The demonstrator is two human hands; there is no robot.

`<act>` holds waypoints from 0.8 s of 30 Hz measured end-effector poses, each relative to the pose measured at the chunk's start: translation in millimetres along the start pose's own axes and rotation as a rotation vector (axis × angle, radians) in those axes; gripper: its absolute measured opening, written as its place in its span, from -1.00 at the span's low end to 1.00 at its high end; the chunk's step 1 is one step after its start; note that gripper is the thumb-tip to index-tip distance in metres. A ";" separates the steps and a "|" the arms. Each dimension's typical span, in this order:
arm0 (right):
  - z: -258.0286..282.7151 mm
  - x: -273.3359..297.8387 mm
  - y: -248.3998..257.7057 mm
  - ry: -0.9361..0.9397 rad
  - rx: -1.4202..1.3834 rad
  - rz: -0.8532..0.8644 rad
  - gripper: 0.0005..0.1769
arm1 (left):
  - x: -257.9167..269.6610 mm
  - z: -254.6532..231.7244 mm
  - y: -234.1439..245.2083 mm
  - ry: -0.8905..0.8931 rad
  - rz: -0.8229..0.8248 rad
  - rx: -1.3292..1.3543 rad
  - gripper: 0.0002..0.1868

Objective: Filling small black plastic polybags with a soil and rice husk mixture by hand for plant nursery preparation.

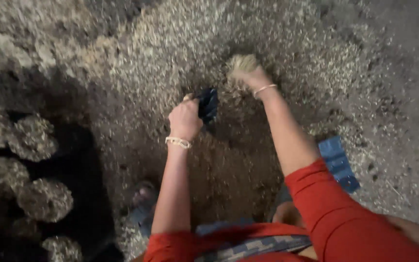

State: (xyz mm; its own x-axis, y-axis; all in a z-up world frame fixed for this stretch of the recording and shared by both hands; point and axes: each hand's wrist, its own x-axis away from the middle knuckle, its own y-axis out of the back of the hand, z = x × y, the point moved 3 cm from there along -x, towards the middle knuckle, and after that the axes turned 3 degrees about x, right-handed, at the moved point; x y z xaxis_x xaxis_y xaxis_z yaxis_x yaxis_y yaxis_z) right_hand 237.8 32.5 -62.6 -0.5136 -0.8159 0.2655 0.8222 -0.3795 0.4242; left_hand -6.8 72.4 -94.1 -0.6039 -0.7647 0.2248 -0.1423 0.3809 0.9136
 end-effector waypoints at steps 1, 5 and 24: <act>-17.1 -2.2 6.2 -0.107 -0.152 -0.082 -0.39 | 4.6 -2.2 -2.7 0.041 0.007 0.065 -0.49; 2.5 35.4 2.8 -0.435 -0.809 -0.005 -0.27 | 4.1 -18.7 -13.5 0.126 0.057 0.281 -0.46; 8.7 95.2 20.6 0.205 -0.313 0.041 -0.56 | 33.4 -47.2 77.5 -0.028 -0.317 0.603 -0.35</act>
State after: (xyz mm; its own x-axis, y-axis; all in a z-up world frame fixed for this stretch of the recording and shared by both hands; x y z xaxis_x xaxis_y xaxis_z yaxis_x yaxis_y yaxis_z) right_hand 203.7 -49.1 -21.1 -0.4449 -0.8916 0.0848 0.8927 -0.4337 0.1227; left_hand -1.0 51.9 0.3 -0.4797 -0.8766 -0.0389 -0.7230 0.3698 0.5836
